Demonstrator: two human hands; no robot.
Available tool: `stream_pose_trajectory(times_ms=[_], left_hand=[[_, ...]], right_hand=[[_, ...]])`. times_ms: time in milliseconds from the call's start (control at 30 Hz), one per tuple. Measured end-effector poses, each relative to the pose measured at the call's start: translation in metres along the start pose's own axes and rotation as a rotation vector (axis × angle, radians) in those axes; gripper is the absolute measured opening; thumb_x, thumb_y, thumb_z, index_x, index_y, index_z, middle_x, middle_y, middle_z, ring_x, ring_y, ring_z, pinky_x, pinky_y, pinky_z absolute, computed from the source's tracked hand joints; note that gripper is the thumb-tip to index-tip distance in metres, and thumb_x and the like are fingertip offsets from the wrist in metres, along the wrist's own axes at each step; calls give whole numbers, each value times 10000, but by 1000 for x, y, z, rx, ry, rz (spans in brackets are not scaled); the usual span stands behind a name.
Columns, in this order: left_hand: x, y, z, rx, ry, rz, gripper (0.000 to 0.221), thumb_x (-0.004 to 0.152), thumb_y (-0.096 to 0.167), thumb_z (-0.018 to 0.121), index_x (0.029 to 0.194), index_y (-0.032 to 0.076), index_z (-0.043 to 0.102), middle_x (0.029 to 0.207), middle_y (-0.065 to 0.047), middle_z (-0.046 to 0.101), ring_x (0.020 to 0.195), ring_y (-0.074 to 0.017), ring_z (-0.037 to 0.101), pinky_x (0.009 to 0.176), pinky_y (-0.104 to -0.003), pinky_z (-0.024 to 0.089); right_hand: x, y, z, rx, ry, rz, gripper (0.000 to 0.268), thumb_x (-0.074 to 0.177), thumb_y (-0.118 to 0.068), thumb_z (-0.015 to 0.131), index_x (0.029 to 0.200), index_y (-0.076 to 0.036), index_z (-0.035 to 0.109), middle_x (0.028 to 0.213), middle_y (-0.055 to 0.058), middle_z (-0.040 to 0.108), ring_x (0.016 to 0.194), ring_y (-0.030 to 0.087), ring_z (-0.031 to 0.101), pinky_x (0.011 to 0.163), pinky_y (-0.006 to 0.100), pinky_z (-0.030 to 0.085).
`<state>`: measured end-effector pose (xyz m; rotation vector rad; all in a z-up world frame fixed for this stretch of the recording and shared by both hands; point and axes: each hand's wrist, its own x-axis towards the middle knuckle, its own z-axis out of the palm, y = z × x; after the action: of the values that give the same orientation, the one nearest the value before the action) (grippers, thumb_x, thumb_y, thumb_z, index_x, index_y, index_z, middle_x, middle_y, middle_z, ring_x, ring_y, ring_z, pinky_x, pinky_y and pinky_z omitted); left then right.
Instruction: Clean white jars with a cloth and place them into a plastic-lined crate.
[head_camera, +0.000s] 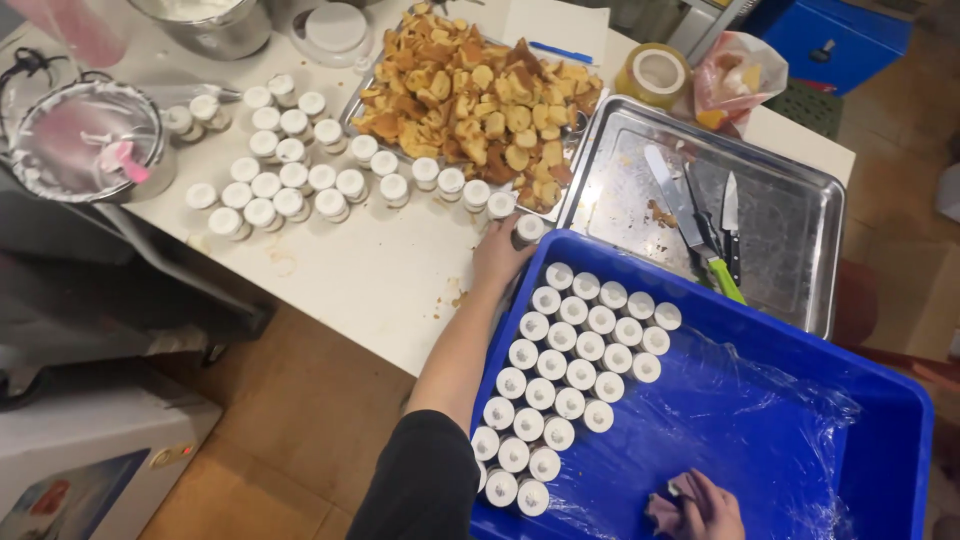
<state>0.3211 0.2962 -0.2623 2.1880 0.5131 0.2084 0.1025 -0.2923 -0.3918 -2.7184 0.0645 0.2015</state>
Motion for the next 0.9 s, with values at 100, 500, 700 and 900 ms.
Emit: stream_pose_trajectory(times_ms=[100, 500, 700, 900], left_hand=[[4, 4, 7, 30, 34, -93, 624, 745, 400, 848, 1322, 256, 658, 1248, -83, 626, 1138, -301, 638, 931, -430, 526], [-158, 36, -95, -437, 548, -46, 504, 716, 263, 909, 1034, 51, 580, 942, -91, 739, 878, -190, 705, 783, -337, 565], [-310, 169, -119, -536, 523, 243, 535, 708, 199, 951, 1120, 71, 633, 1145, -92, 727, 1066, -188, 696, 965, -334, 563], [-402, 248, -108, -547, 289, 406, 606, 633, 198, 971, 1160, 60, 705, 1300, -103, 577, 1238, -266, 603, 1064, -367, 512]], right_hand=[[-8, -13, -1, 412, 117, -91, 493, 823, -31, 674, 1316, -47, 674, 1180, 205, 749, 1133, 277, 708, 1019, 363, 516], [58, -4, -22, 1000, -93, -63, 186, 968, -56, 638, 972, 115, 712, 723, 150, 682, 660, 181, 620, 610, 268, 479], [46, -86, -68, 1050, -601, -96, 213, 934, -146, 699, 968, 57, 647, 702, 64, 572, 553, 116, 483, 475, 251, 350], [-34, -257, -220, 942, -571, -663, 868, 675, -369, 917, 1389, 9, 600, 882, 23, 595, 755, 80, 537, 633, 232, 437]])
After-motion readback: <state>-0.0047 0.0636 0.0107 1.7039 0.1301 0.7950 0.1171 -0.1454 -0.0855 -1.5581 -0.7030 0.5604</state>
